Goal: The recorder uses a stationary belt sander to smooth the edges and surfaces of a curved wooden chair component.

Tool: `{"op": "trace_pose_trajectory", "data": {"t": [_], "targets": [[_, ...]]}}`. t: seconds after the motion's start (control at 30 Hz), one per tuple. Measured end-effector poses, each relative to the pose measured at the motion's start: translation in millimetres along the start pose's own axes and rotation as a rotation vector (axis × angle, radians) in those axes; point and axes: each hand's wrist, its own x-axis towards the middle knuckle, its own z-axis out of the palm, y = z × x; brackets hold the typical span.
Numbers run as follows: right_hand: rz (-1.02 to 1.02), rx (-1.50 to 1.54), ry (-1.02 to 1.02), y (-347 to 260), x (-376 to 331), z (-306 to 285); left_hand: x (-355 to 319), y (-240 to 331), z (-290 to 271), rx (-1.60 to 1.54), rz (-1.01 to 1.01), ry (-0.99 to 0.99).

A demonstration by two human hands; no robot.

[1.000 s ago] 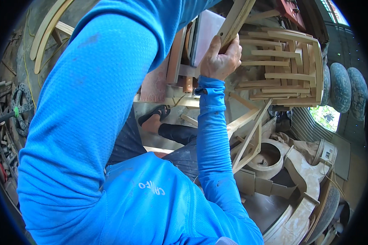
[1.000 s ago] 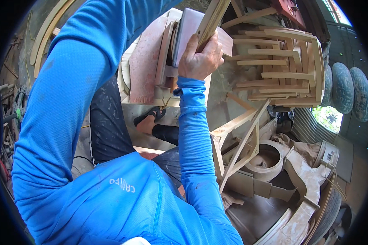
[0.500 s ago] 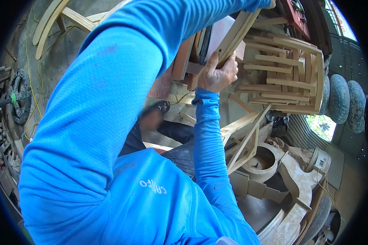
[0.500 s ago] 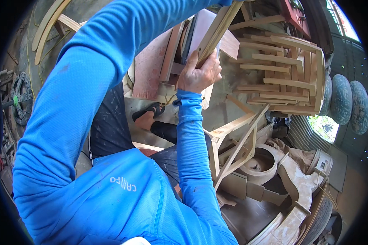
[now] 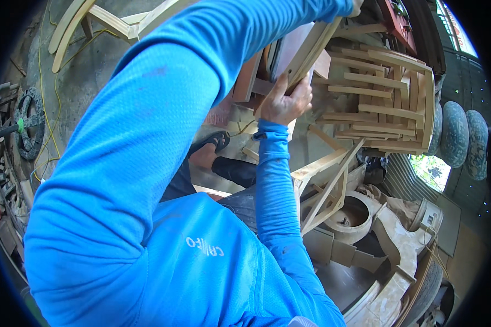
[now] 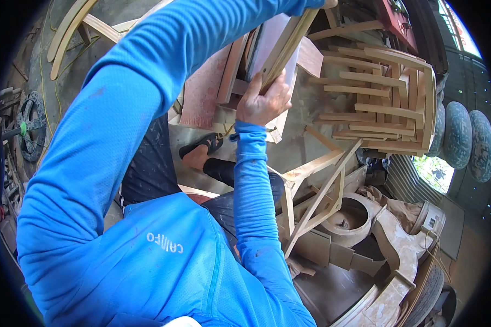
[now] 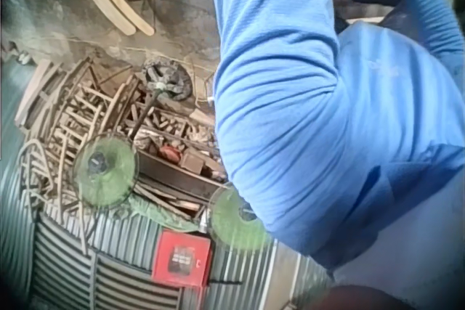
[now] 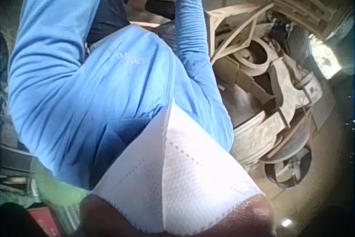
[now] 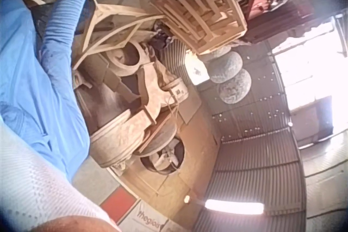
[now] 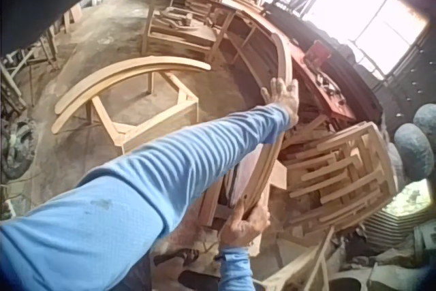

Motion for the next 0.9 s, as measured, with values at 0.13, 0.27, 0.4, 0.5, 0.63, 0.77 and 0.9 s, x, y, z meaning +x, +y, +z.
{"op": "trace_pose_trajectory", "data": {"t": [0.13, 0.27, 0.4, 0.5, 0.63, 0.77, 0.9], "targets": [[0.058, 0.036, -0.028, 7, -46, -13, -40, -11, 31, 0.111, 0.084, 0.016], [0.088, 0.033, -0.099, 13, -100, -41, -81, -32, 69, 0.169, 0.066, 0.028], [0.154, 0.054, -0.221, 11, -147, -82, -136, -46, 82, 0.3, -0.005, -0.013], [0.192, 0.129, -0.322, 2, -183, -110, -178, -61, 90, 0.455, -0.034, 0.164], [0.366, 0.116, -0.462, 1, -229, -167, -254, -25, 97, 0.359, -0.006, -0.003], [0.344, 0.087, -0.442, 10, -260, -194, -296, -15, 113, 0.302, 0.042, -0.003], [0.34, 0.076, -0.413, 12, -240, -179, -268, -19, 113, 0.318, 0.058, -0.011]]}}
